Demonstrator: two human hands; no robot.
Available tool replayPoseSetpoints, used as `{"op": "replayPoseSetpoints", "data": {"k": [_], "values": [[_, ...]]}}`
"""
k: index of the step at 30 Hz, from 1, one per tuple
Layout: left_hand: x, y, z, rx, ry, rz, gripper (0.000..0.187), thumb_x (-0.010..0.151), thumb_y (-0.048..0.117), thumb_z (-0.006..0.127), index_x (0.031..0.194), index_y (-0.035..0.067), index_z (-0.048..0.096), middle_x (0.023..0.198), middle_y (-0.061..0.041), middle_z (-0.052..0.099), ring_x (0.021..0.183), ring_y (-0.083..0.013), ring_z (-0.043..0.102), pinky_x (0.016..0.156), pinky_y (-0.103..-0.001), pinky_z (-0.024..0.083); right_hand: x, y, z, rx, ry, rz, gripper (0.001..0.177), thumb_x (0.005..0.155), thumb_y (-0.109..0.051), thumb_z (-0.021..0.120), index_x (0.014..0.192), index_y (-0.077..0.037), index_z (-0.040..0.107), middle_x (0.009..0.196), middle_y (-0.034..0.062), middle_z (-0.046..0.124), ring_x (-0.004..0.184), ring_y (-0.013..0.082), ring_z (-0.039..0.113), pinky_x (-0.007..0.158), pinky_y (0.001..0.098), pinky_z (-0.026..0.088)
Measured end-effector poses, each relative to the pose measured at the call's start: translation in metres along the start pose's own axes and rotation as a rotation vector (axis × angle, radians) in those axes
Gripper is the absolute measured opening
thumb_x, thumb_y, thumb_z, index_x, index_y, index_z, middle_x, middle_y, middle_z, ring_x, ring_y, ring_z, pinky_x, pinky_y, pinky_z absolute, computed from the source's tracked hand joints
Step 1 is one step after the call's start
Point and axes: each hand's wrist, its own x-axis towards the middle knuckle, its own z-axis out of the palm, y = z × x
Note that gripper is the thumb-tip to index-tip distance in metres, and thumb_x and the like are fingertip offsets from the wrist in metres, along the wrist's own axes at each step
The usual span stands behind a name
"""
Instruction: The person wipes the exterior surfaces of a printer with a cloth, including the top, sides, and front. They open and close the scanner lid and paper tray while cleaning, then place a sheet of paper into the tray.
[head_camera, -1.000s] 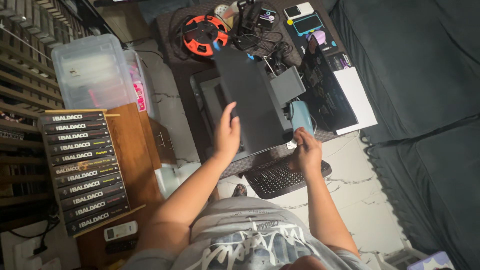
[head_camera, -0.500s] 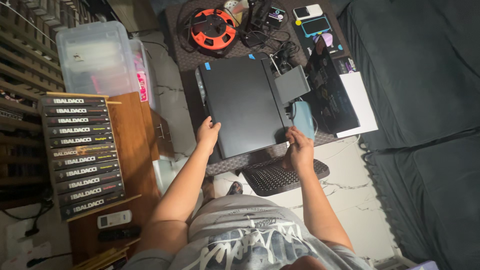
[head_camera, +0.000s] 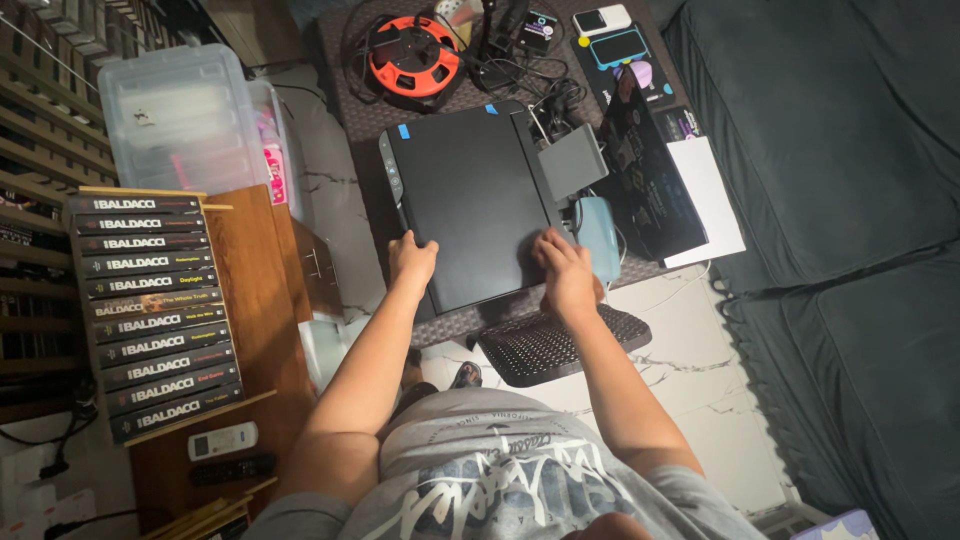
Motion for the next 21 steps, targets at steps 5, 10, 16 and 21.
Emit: {"op": "replayPoseSetpoints", "data": {"k": [5,10,16,21], "values": [[0.01,-0.011,0.002,0.105,-0.027,-0.002,0.071,0.086,0.04,0.063,0.151,0.014,0.047,0.148,-0.014,0.048,0.137,-0.0322,0.047,0.111,-0.047,0.041,0.024,-0.022,0.024,-0.257,-0.032,-0.095,0.042,0.079,-0.002,0.063,0.119,-0.01,0.074,0.135,0.0141,0.067,0.102,0.0364,0.058,0.093,0.0429,0.049],[0.015,-0.021,-0.001,0.23,-0.085,0.047,0.072,0.088,0.045,0.06,0.153,0.018,0.047,0.143,-0.012,0.053,0.133,-0.031,0.052,0.109,-0.05,0.043,0.014,-0.091,0.068,-0.142,-0.179,-0.161,0.038,0.091,-0.007,0.058,0.125,-0.013,0.072,0.135,0.0102,0.064,0.106,0.0331,0.06,0.094,0.0414,0.049],[0.007,-0.013,-0.026,0.282,-0.039,0.196,0.078,0.088,0.042,0.065,0.158,0.019,0.04,0.138,-0.018,0.052,0.132,-0.0359,0.05,0.107,-0.05,0.044,0.039,-0.081,0.072,-0.102,-0.18,-0.525,0.04,0.09,-0.003,0.057,0.127,-0.009,0.069,0.142,0.0121,0.062,0.117,0.032,0.063,0.101,0.0446,0.052],[-0.002,-0.003,-0.046,0.348,-0.057,0.66,0.069,0.089,0.027,0.069,0.151,0.01,0.044,0.15,-0.02,0.044,0.142,-0.0399,0.039,0.116,-0.05,0.037,0.121,-0.026,0.075,-0.342,0.043,-0.133,0.034,0.086,-0.004,0.061,0.117,-0.009,0.073,0.136,0.0096,0.065,0.113,0.0387,0.062,0.095,0.0476,0.053]]}}
